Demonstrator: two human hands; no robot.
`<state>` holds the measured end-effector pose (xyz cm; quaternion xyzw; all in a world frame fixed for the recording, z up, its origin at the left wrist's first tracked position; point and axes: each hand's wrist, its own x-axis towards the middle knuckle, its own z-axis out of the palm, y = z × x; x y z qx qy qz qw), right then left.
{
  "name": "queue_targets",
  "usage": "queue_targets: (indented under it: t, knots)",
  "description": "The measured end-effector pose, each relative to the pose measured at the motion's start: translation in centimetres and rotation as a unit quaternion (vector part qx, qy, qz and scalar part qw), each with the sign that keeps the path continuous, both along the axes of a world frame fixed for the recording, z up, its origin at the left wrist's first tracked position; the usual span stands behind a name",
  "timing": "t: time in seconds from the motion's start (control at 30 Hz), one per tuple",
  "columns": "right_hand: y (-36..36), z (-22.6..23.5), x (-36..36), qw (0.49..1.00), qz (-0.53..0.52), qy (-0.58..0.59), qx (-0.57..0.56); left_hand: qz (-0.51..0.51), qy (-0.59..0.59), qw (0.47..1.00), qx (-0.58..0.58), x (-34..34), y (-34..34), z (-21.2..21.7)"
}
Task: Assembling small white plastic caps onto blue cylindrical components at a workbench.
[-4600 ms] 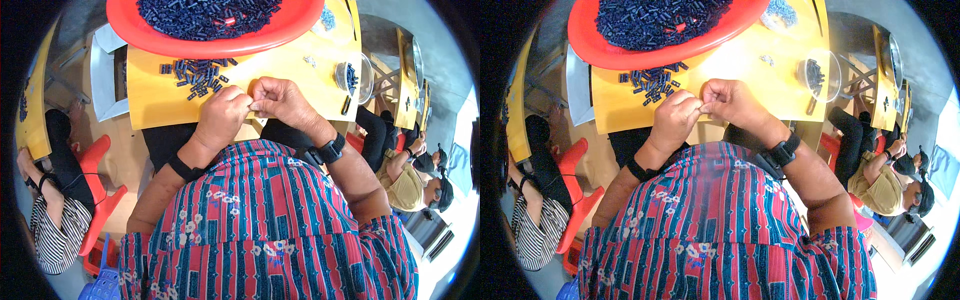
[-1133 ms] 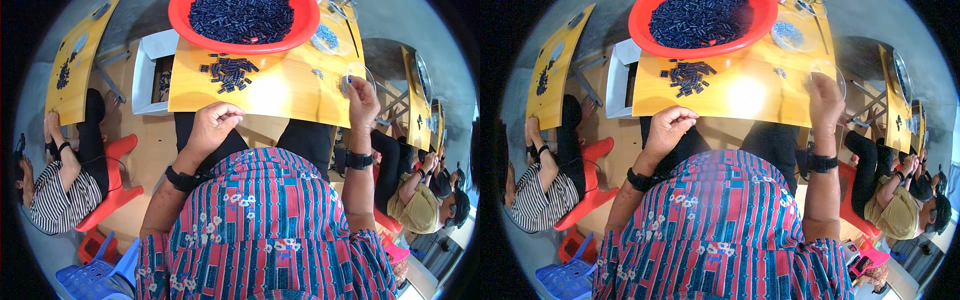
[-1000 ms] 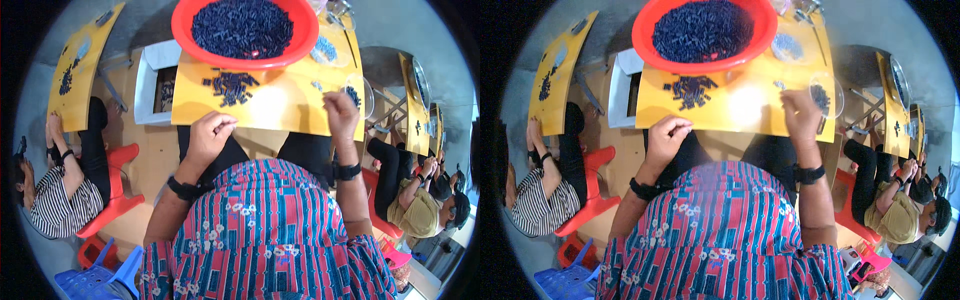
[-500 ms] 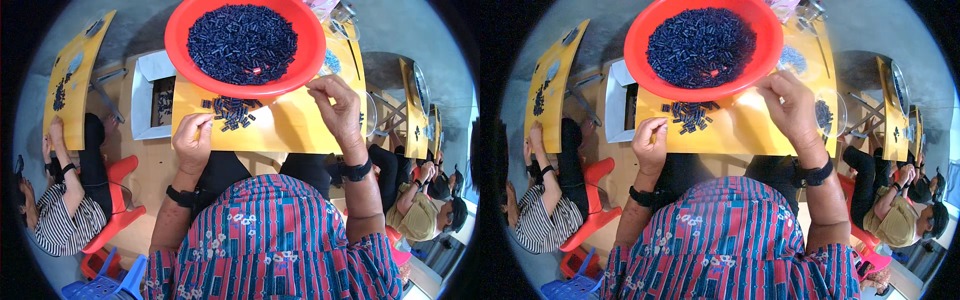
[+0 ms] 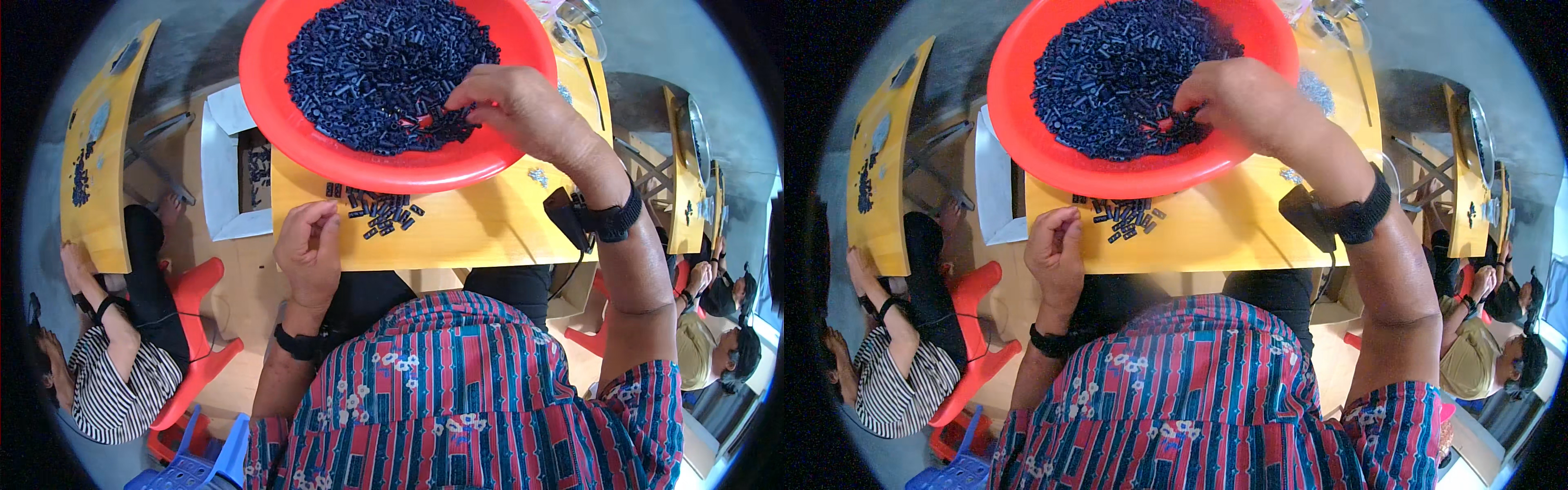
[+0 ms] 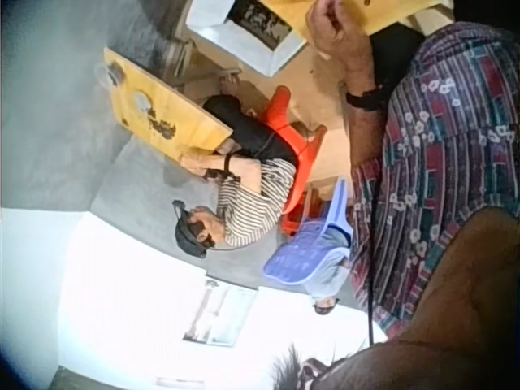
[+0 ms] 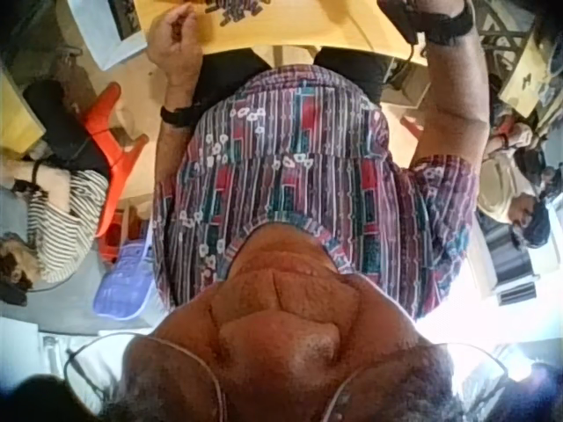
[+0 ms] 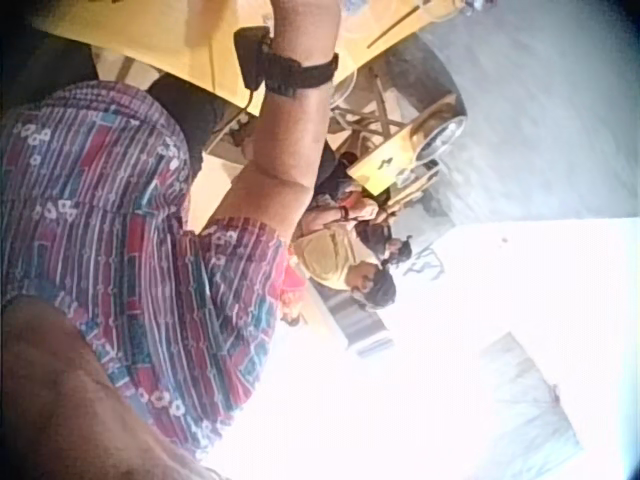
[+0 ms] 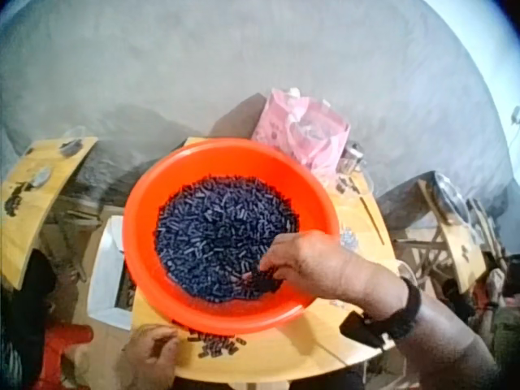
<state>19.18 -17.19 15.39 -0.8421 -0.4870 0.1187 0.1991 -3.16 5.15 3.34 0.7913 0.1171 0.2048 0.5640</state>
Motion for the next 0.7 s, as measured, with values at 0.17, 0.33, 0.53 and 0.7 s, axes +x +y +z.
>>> queue_targets:
  t: [0.17, 0.33, 0.53, 0.7]
  knots:
    - [0.5, -0.4, -0.4, 0.998, 0.027, 0.047, -0.014, 0.008, -0.005, 1.0, -0.005, -0.6, -0.4, 0.2]
    - [0.3, -0.9, 1.0, 0.999, 0.017, 0.044, -0.014, -0.004, 0.009, 1.0, 0.022, -0.5, -0.8, 0.7]
    - [1.9, -1.0, 0.8, 0.979, 0.006, 0.2, -0.027, -0.017, 0.023, 0.999, 0.024, -0.4, -1.8, 1.6]
    - [2.1, -2.4, 0.7, 0.981, 0.041, 0.163, -0.096, -0.033, 0.031, 0.998, 0.037, -0.4, -2.4, 1.9]
